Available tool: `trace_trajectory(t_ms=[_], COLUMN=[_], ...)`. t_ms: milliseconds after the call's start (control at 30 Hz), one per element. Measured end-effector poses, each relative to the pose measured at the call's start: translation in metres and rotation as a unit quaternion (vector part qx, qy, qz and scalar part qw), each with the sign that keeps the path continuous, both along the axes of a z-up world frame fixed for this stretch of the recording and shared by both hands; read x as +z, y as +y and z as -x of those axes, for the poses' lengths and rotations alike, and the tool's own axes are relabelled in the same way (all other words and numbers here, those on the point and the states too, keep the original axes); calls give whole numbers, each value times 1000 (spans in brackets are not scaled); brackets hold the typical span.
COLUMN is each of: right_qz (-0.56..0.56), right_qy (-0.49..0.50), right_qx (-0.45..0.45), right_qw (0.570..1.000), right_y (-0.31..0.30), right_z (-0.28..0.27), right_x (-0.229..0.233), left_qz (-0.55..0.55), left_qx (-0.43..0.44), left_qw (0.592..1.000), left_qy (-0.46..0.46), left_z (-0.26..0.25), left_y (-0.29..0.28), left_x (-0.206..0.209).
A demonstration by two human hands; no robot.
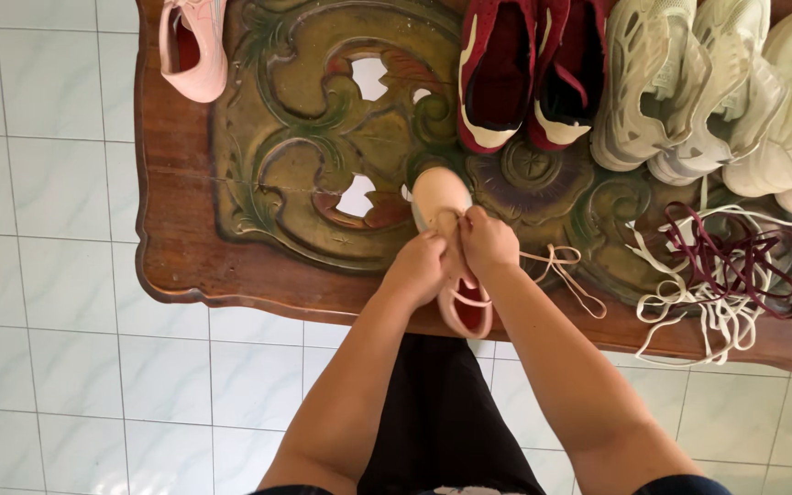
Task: The person removes laces from several shoes on a wooden table and then re-laces them. They handle white, red, and pink sneakers, pulling out the laces and threading them back through the eyelets one at a time.
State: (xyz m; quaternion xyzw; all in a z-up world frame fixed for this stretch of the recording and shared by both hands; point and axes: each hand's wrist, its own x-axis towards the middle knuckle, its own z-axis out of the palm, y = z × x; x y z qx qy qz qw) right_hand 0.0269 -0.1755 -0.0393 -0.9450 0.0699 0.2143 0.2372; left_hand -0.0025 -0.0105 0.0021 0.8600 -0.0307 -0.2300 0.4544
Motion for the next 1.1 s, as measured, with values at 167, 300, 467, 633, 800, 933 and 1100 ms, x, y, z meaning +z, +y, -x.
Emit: trace_trajectory(t_ms=[167, 300, 467, 633, 800, 933, 1100], right_qz=[39, -95, -361, 16, 36, -17, -55], right_qy=[1, -3, 62, 32, -57, -66, -27], right_qx=[-17, -34, -47, 119, 103, 67, -216], right_qw=[999, 995, 929, 992, 992, 995, 975], right_y=[-7, -27, -32, -64, -109, -147, -230], right_z=[-17, -26, 19, 80, 128, 142, 132], right_x=[-9, -7, 30, 45, -17, -54, -14], left_qz=[-30, 61, 170, 252, -67, -104, -135], left_qx=[-46, 110, 111, -80, -34, 91, 41], left_qw=[996, 992, 976, 959, 987, 969, 981], left_qy=[-75, -1, 73, 104, -141, -204, -136], left_z=[22, 48, 38, 30, 35, 58, 100], left_y=[25, 28, 3, -27, -29, -8, 8], left_x=[-11, 10, 54, 76, 69, 56, 32])
